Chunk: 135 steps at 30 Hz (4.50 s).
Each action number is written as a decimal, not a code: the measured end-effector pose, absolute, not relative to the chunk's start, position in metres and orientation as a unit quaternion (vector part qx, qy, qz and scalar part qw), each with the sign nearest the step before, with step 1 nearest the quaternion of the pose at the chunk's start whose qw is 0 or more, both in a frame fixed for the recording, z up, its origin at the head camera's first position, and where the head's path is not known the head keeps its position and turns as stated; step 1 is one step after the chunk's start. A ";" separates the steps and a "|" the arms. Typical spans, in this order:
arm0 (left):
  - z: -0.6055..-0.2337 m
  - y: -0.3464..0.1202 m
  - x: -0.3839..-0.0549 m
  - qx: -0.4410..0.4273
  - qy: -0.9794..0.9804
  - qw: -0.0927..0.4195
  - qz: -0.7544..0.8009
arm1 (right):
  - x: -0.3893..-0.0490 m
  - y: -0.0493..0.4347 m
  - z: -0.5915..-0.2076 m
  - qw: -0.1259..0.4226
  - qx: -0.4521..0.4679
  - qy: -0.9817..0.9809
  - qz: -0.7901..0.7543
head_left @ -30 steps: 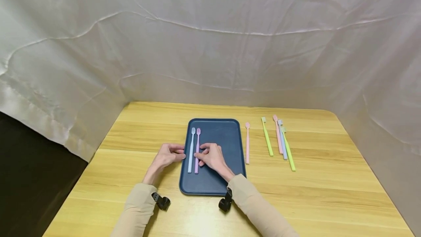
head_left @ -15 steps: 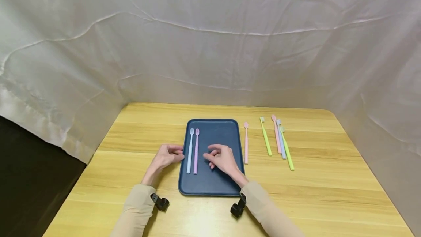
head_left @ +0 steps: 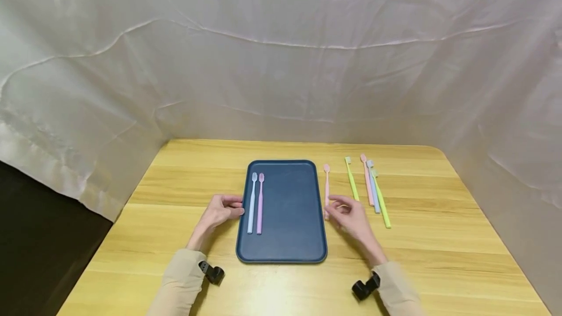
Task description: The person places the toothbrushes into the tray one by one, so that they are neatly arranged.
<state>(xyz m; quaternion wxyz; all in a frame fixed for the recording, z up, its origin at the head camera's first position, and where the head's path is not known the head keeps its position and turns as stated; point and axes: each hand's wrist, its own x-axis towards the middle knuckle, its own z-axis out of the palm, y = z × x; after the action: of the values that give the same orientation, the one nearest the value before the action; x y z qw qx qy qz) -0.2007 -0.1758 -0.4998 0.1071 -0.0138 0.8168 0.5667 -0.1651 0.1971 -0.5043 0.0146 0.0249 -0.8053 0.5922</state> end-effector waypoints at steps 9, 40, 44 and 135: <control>-0.502 -0.179 -0.201 -0.017 0.810 0.111 0.575 | -0.157 0.267 -0.503 0.097 -0.056 -0.788 0.605; -0.501 -0.177 -0.202 -0.013 0.816 0.113 0.567 | -0.180 0.323 -0.523 0.094 -0.084 -0.844 0.521; -0.500 -0.176 -0.201 -0.010 0.817 0.115 0.565 | -0.178 0.323 -0.523 0.095 -0.086 -0.850 0.511; -0.502 -0.177 -0.203 -0.016 0.811 0.118 0.573 | -0.161 0.300 -0.491 -0.037 -0.128 -0.683 0.718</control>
<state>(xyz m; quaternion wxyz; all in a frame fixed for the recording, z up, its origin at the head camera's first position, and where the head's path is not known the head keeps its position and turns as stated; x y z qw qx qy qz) -0.2030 -0.1769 -0.5023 0.1179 -0.0161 0.8106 0.5734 -0.1606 0.2996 -0.4907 -0.0371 -0.1280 -0.6834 0.7178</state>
